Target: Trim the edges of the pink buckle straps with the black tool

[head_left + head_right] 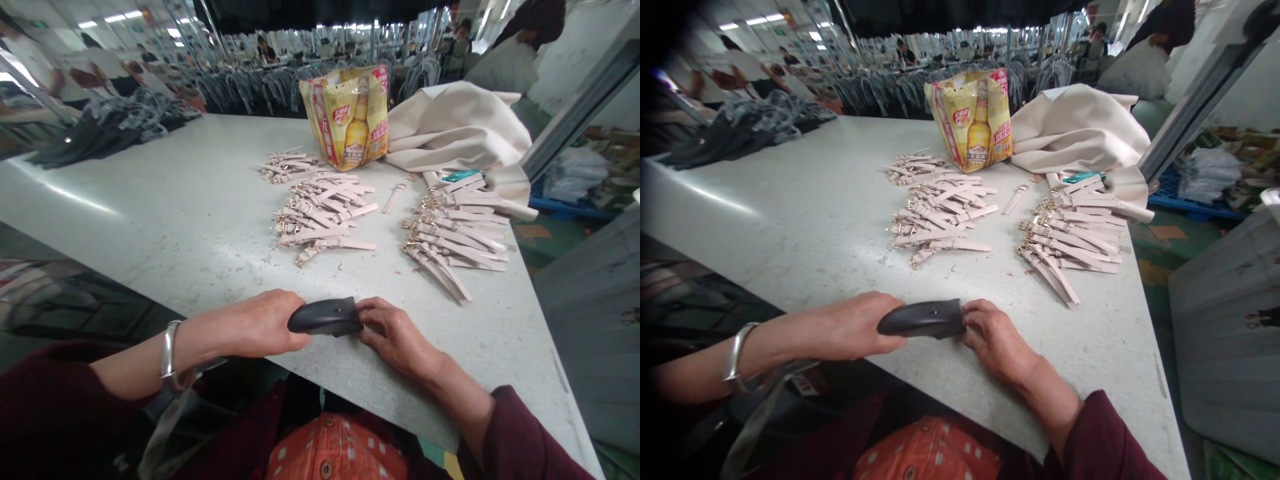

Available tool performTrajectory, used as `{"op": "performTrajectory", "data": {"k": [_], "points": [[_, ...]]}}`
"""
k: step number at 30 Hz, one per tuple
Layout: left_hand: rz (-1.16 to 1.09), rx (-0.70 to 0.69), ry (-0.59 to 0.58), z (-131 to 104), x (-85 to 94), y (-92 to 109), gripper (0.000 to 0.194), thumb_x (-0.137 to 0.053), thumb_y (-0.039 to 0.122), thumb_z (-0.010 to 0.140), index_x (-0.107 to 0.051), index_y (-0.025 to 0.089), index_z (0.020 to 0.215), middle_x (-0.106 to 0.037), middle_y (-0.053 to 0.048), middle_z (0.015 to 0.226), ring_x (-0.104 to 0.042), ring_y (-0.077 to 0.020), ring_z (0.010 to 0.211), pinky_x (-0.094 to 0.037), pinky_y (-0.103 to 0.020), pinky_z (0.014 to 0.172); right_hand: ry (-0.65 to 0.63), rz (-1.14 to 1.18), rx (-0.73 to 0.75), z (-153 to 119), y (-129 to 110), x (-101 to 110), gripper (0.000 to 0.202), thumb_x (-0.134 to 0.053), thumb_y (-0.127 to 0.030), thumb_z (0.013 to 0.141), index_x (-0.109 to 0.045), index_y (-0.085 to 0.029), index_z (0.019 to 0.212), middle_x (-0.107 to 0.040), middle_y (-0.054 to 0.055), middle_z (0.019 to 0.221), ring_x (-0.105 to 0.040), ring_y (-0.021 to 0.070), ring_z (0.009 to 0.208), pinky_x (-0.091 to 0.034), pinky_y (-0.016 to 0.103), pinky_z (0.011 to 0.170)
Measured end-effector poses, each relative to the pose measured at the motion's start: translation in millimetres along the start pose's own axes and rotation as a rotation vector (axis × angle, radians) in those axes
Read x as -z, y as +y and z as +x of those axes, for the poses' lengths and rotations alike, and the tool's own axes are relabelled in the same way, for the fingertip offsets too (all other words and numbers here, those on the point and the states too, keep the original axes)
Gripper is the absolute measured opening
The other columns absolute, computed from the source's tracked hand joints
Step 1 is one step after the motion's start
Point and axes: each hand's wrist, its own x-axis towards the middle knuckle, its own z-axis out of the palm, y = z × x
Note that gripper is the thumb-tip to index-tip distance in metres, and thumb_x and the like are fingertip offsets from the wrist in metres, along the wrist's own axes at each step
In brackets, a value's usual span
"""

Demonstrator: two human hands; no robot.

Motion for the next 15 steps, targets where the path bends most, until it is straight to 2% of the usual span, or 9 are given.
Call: {"op": "performTrajectory", "data": {"k": [4,9,12,15], "points": [[0.020,-0.031,-0.031,-5.5,6.0,-9.8,0.017,-0.059,0.037,0.076,-0.067,0.023,0.079,-0.071,-0.002,0.073,-0.063,-0.0191,0.064,-0.041,-0.029,0.057,0.016,-0.024,-0.033,-1.5,2.8,-1.4,0.025,-0.071,0.003,0.081,-0.078,-0.018,0.094,-0.072,0.012,0.128,-0.072,0.0263,0.118,-0.058,0.042,0.106],[0.193,-0.005,-0.010,-7.9,19.7,5.9,0.021,-0.061,0.038,0.078,-0.072,0.023,0.089,-0.076,-0.007,0.087,-0.071,-0.0249,0.079,-0.049,-0.032,0.067,0.018,-0.017,-0.051,-0.8,3.2,-2.0,0.025,-0.072,0.003,0.081,-0.079,-0.018,0.094,-0.072,0.012,0.129,-0.072,0.0272,0.120,-0.057,0.041,0.107],[0.239,0.003,0.001,-3.5,16.7,16.4,0.022,-0.060,0.037,0.079,-0.073,0.022,0.090,-0.078,-0.009,0.091,-0.073,-0.0261,0.082,-0.050,-0.034,0.071,0.018,0.007,-0.025,0.6,1.8,-1.1,0.028,-0.072,0.003,0.082,-0.080,-0.019,0.098,-0.073,0.011,0.127,-0.072,0.0255,0.119,-0.057,0.039,0.106],[0.168,-0.003,0.014,1.6,7.0,13.7,0.022,-0.060,0.037,0.079,-0.073,0.022,0.088,-0.078,-0.007,0.086,-0.071,-0.0235,0.078,-0.049,-0.032,0.068,0.005,0.020,-0.010,1.3,0.7,0.0,0.032,-0.070,0.004,0.082,-0.080,-0.019,0.101,-0.073,0.010,0.127,-0.071,0.0246,0.120,-0.057,0.040,0.107]]}}
